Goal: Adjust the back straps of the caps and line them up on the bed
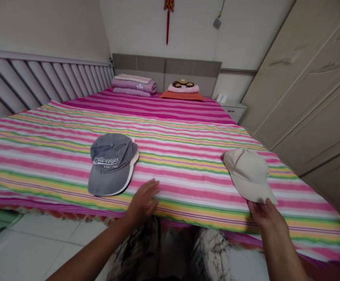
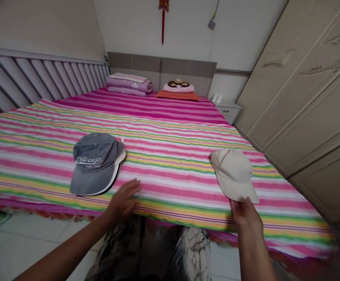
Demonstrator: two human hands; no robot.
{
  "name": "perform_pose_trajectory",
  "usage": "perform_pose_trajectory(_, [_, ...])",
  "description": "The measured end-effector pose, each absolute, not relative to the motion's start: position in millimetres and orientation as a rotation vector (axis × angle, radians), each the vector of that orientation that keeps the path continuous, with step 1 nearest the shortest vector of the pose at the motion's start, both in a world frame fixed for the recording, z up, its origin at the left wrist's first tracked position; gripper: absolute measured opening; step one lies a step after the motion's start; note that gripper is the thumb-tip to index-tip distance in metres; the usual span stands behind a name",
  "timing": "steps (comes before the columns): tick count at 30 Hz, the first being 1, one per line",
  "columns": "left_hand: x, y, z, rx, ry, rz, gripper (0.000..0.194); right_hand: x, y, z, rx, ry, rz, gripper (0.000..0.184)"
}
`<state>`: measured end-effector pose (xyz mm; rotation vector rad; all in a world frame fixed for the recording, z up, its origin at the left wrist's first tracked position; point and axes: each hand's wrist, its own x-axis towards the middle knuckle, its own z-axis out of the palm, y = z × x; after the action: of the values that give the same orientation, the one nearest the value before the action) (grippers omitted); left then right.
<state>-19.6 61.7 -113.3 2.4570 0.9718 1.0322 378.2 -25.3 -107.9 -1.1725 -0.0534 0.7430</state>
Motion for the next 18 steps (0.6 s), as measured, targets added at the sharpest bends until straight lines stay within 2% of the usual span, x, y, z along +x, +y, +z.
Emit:
perform_pose_trajectory(4, [26, 46, -124, 1.897, 0.842, 0.841, 0.037, 371, -3, -91, -1.147, 0.076, 0.887, 0.027])
perform_pose_trajectory(10, [73, 72, -97, 0.829, 0.655, 0.727, 0.051, 299, -23, -95, -0.998, 0.048, 1.109, 0.016])
perform_pose_trajectory(12, [81, 85, -82, 0.658, 0.543, 0.742, 0.048, 270, -39, -105, -0.917, -0.003, 1.201, 0.022])
perform_pose_trajectory(16, [75, 99, -51, 0.489, 0.424, 0.962, 0.021, 226, -73, -132, -0.967, -0.204, 1.346, 0.029])
perform_pose_trajectory(18, [62, 97, -40, 0.480, 0.402, 0.989, 0.023, 217, -85, -144, -1.081, -0.387, 1.409, 0.027])
